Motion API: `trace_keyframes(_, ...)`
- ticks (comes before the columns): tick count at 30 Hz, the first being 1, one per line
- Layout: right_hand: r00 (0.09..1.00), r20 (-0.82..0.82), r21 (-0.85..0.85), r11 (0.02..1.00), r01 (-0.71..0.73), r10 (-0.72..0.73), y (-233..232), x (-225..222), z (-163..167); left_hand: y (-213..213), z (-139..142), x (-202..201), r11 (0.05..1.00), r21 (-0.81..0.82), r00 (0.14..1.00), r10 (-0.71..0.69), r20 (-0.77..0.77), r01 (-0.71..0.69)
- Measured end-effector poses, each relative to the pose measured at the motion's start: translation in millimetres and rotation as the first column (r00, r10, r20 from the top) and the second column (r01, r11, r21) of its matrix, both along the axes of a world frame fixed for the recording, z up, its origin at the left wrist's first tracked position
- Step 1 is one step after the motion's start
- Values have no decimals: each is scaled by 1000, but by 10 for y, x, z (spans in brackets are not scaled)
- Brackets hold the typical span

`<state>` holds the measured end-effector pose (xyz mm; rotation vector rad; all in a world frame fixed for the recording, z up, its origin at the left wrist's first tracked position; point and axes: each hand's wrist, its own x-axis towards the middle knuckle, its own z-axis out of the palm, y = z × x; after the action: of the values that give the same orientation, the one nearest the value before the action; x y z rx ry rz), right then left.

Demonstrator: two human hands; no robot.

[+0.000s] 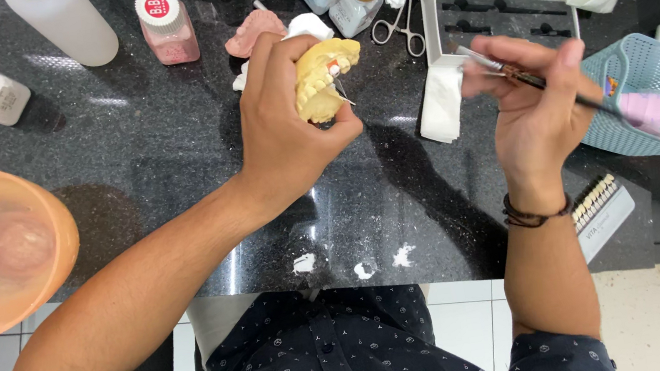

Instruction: The person holds a yellow dental plaster cast with a partial denture in one hand and uses a fine brush to apply and shape ceramic material on the denture teeth. They periodically wipe the denture with a tissue, reload the brush, and rotate the cast to reach different tooth surfaces.

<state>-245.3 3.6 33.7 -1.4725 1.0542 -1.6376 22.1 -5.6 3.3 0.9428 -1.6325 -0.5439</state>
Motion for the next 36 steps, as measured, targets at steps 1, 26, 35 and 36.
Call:
trace_keyframes(1, 999, 33, -12, 1000, -24, 24, -18, -39, -21, 2, 4, 1, 1000, 2, 1000, -2, 5, 2)
trace_keyframes(26, 901, 384, -85, 979, -182, 201, -458, -715, 425, -49, -8, 103, 999, 10, 999, -30, -11, 30)
trace_keyframes(35, 942, -74, -118, 935, -335, 328, -78, 586, 820, -165, -122, 133, 999, -42, 1000, -10, -24, 9)
trace_keyframes(36, 905, -202, -94, 913, -397, 373, -53, 788, 879, -182, -139, 140, 999, -49, 1000, -13, -25, 12)
